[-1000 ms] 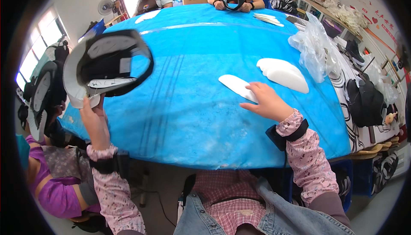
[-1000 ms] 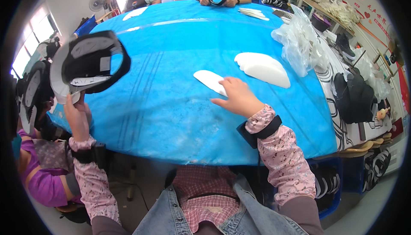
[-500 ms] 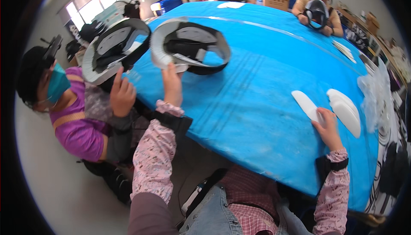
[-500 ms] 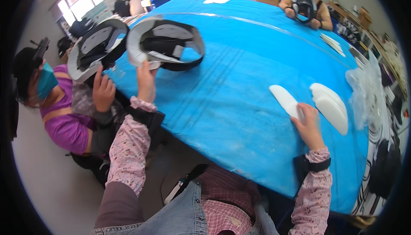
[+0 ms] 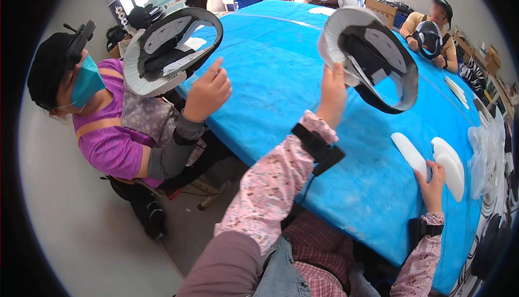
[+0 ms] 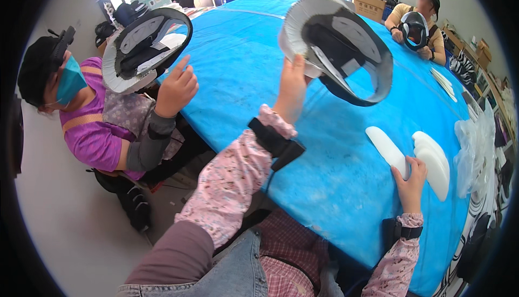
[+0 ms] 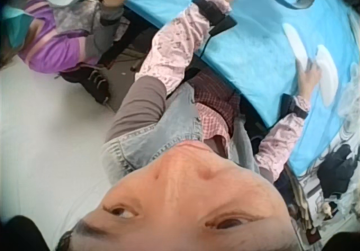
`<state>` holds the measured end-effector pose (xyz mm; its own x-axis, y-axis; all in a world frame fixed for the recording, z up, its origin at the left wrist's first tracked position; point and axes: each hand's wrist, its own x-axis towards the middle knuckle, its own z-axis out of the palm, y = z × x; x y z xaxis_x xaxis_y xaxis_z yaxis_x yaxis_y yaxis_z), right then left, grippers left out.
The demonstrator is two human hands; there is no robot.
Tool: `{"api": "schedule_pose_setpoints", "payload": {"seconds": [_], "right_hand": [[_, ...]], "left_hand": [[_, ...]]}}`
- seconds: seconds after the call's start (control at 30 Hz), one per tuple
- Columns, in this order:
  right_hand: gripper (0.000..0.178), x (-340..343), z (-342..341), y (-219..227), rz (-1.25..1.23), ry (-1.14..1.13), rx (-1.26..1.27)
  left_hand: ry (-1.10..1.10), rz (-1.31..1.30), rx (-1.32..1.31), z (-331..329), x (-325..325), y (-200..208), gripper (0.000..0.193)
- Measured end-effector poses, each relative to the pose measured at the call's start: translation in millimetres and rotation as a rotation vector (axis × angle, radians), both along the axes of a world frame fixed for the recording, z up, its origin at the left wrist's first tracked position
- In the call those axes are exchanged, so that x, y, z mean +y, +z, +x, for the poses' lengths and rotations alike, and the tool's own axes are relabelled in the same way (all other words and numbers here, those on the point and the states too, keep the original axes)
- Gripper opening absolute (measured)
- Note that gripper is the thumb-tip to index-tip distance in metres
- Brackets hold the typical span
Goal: The person picks up a white foam component and fits it into the interior of a black shoe upper, pressing and aligning it against the inner wall.
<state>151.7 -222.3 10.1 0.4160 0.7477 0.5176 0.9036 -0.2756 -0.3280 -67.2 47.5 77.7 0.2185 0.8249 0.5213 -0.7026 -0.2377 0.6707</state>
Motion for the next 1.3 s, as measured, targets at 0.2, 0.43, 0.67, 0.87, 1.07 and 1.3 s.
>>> {"api": "schedule_pose_setpoints", "payload": {"seconds": [0.2,0.43,0.67,0.87,1.07,1.3], "right_hand": [[0.039,0.7,1.6,-0.9,0.011,0.041,0.031],[0.037,-1.2,-6.8,10.9,-0.01,0.083,0.097],[0.036,1.1,-13.0,17.0,-0.022,0.061,0.126],[0.036,3.3,-14.1,20.1,-0.021,0.065,0.147],[0.036,0.9,-13.1,19.2,-0.013,0.078,0.155],[0.031,-2.4,-7.0,13.6,0.016,0.095,0.206]], "left_hand": [[-0.105,-0.313,-0.109,16.4,-19.5,-30.3,0.029],[-0.245,-0.425,-0.313,-5.1,1.7,-39.0,0.026],[-0.267,-0.447,-0.295,-3.8,3.3,-36.2,0.026],[-0.251,-0.437,-0.259,-3.1,3.4,-35.9,0.027],[-0.253,-0.419,-0.26,-4.2,-0.7,-33.2,0.028],[-0.257,-0.408,-0.297,-5.1,-1.6,-36.3,0.029]]}}
